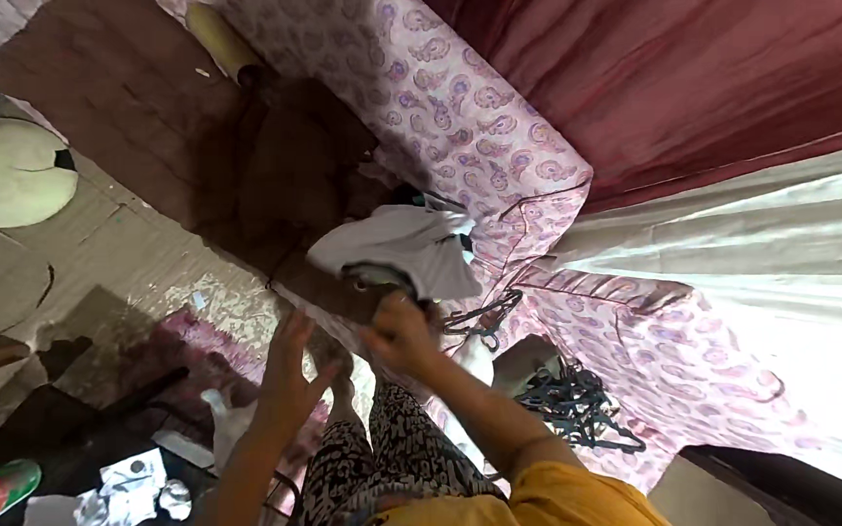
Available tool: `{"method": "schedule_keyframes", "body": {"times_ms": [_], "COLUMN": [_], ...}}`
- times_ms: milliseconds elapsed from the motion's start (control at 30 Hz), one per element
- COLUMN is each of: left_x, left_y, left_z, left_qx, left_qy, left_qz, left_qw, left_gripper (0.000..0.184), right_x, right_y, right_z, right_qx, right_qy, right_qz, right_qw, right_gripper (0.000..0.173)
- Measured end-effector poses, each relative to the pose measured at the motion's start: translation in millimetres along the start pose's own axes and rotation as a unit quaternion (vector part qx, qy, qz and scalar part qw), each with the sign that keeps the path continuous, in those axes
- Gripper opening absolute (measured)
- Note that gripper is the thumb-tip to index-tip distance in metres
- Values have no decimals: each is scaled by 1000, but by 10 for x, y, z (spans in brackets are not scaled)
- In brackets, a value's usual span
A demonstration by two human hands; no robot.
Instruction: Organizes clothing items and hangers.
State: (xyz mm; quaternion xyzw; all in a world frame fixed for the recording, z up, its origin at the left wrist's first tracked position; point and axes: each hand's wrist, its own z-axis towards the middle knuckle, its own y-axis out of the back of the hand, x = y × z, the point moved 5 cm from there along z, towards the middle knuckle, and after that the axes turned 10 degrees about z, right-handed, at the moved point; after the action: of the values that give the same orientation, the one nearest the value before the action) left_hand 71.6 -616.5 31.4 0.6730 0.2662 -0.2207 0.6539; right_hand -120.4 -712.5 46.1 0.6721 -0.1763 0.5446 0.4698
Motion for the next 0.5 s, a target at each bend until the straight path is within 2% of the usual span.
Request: {"method": "schedule_keyframes", "body": {"times_ms": [67,133,200,233,267,300,333,367,433,500], "left_x": [-305,-522,-693,-792,-777,-687,-550,-449,-279,-134], "left_y": [219,391,570,666,721,744,734,725,719,724], "left_z": [89,19,-115,-159,-230,-345,-491,-607,-800,-940], "left_qx": [31,136,281,358,412,415,390,390,380,356], "left_qy": [-92,-136,-110,-69,-26,7,40,95,234,346], "left_qz": [16,5,-9,-31,-53,-80,-106,-136,-188,-220], "left_qw": [995,981,953,931,909,906,914,906,875,840], "left_gripper": [72,51,37,31,29,28,24,27,34,36], "right_x": [642,1145,1422,1482,1487,1431,1295,1059,309,-757], "right_y": [-205,-333,-408,-407,-377,-316,-245,-169,-49,-35], "right_z": [-210,-350,-418,-409,-372,-307,-232,-154,-2,9], "right_qx": [31,73,115,128,133,124,97,59,-9,-31], "right_qy": [124,218,270,273,257,224,179,126,-23,-231], "right_qz": [102,201,281,314,340,352,336,300,207,134], "right_qw": [987,952,914,900,895,900,920,944,978,963], "right_gripper": [38,40,47,47,43,37,35,35,33,34]}}
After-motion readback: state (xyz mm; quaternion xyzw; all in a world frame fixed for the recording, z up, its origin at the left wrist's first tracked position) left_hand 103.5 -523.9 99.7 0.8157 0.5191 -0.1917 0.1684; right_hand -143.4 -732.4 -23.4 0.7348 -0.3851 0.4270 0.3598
